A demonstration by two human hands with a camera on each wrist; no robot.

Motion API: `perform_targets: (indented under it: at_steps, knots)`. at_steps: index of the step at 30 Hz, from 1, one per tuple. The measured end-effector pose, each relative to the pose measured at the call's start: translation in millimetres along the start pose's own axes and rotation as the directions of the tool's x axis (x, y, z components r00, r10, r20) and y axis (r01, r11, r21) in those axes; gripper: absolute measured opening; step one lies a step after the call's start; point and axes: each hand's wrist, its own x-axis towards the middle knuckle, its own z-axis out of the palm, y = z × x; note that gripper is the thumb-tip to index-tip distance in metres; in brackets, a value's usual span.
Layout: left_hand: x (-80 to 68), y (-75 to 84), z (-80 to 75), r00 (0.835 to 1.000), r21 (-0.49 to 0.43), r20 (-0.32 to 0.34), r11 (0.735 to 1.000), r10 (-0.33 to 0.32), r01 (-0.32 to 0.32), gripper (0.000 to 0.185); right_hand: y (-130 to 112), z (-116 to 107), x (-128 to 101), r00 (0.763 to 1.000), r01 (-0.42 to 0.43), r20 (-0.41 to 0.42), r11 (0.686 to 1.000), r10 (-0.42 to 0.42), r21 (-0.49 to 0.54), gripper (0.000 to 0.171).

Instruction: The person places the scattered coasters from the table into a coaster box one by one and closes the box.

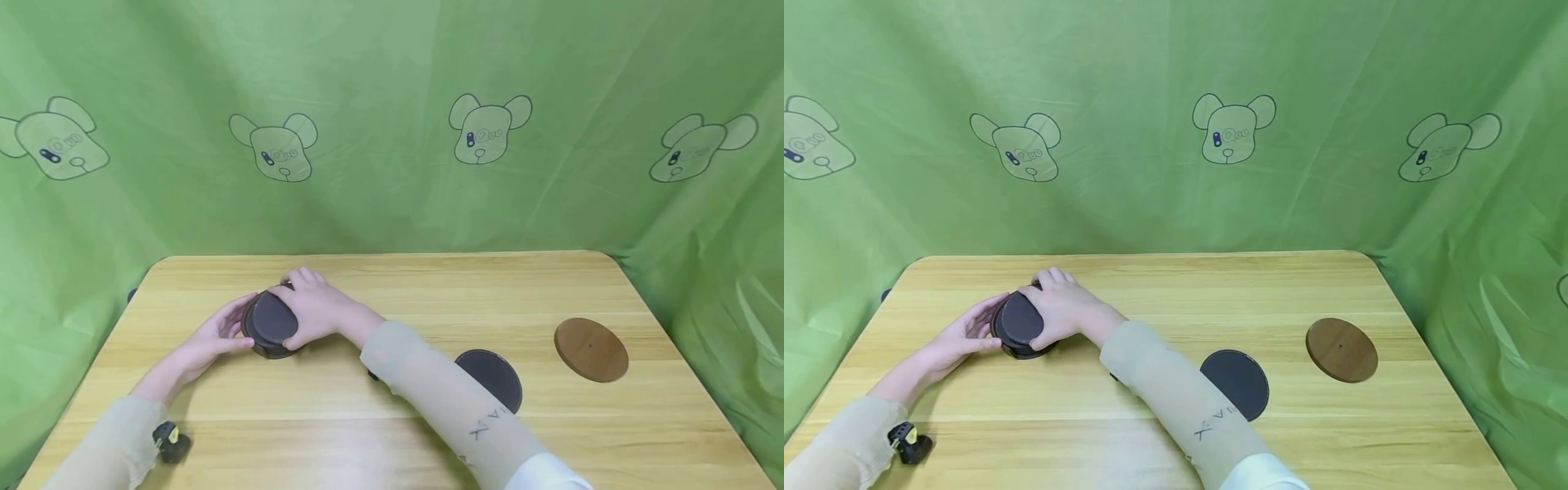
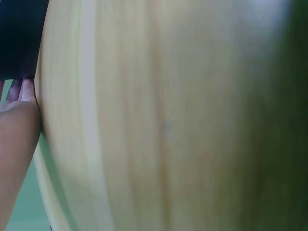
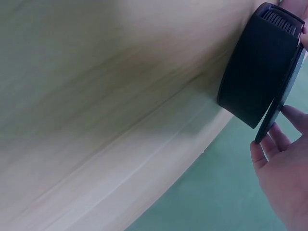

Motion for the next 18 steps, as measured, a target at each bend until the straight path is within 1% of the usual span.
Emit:
perform_targets:
  at_steps: [10, 18]
  knots:
    - [-2.6, 0.8, -0.1, 0.999, 0.029, -0.017, 0.999, -0.039, 0.04, 0.089, -8, 0, 8, 1.0, -0.007, 0.022, 1.0, 0.008, -0.03, 0.101]
    - [-0.6, -0.6, -0.8, 0.999, 0.022, -0.005, 0.999, -0.032, 0.032, 0.088, -12, 5, 10, 0.999, -0.023, 0.022, 0.999, 0.024, -0.032, 0.099]
